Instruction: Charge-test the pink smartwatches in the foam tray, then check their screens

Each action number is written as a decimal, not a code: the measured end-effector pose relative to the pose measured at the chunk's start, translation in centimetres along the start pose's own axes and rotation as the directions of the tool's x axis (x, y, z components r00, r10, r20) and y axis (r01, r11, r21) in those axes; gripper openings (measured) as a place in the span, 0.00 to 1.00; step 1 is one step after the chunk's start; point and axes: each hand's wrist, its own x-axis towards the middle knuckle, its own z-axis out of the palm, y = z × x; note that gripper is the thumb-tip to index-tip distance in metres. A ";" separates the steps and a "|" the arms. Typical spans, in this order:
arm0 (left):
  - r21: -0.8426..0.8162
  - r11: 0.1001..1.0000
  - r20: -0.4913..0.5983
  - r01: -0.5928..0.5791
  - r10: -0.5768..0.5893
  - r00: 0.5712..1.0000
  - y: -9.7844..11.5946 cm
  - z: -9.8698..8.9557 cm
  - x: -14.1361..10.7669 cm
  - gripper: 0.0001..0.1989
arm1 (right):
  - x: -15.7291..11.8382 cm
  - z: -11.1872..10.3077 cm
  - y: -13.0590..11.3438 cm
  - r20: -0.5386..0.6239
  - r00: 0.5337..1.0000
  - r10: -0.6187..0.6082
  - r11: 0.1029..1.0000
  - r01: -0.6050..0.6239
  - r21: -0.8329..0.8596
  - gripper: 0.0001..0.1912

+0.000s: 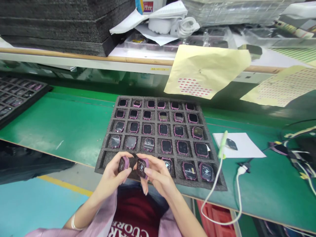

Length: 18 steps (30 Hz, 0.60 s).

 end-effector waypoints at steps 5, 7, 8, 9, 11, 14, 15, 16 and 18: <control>-0.017 1.000 0.027 0.014 -0.014 1.000 0.0 0.1 -0.3 0.11 | -0.2 0.0 -0.1 -0.042 0.999 -0.002 1.000 0.001 -0.005 0.19; -0.038 0.999 0.004 0.007 -0.007 1.000 -0.1 0.1 -0.4 0.12 | -0.3 0.0 -0.1 -0.045 0.999 -0.003 1.000 0.003 -0.012 0.19; -0.049 0.999 -0.007 0.004 -0.004 1.000 -0.1 0.1 -0.4 0.13 | -0.4 0.0 -0.1 -0.040 0.999 -0.004 1.000 0.004 -0.015 0.19; -0.057 0.998 -0.011 0.000 -0.001 1.000 -0.1 0.1 -0.4 0.13 | -0.4 0.0 -0.1 -0.034 0.999 -0.006 1.000 0.006 -0.017 0.19; -0.061 0.998 -0.003 -0.001 0.001 1.000 0.0 0.2 -0.4 0.11 | -0.5 0.0 -0.1 -0.027 1.000 -0.013 1.000 0.012 -0.014 0.18; -0.075 0.997 0.017 0.012 -0.011 1.000 0.1 0.3 -0.3 0.10 | -0.5 -0.1 -0.1 -0.017 1.000 -0.025 1.000 0.025 -0.004 0.18; -0.088 0.996 0.015 0.014 -0.013 1.000 0.1 0.4 -0.3 0.11 | -0.5 -0.1 -0.1 -0.016 0.999 -0.029 1.000 0.028 -0.004 0.18; -0.101 0.995 0.009 0.012 -0.011 1.000 0.1 0.4 -0.2 0.11 | -0.5 -0.1 -0.1 -0.019 0.999 -0.032 0.999 0.032 -0.007 0.18; -0.102 0.995 -0.011 0.002 -0.003 1.000 0.1 0.5 -0.1 0.11 | -0.6 -0.1 -0.2 -0.038 0.999 -0.036 0.999 0.035 -0.019 0.19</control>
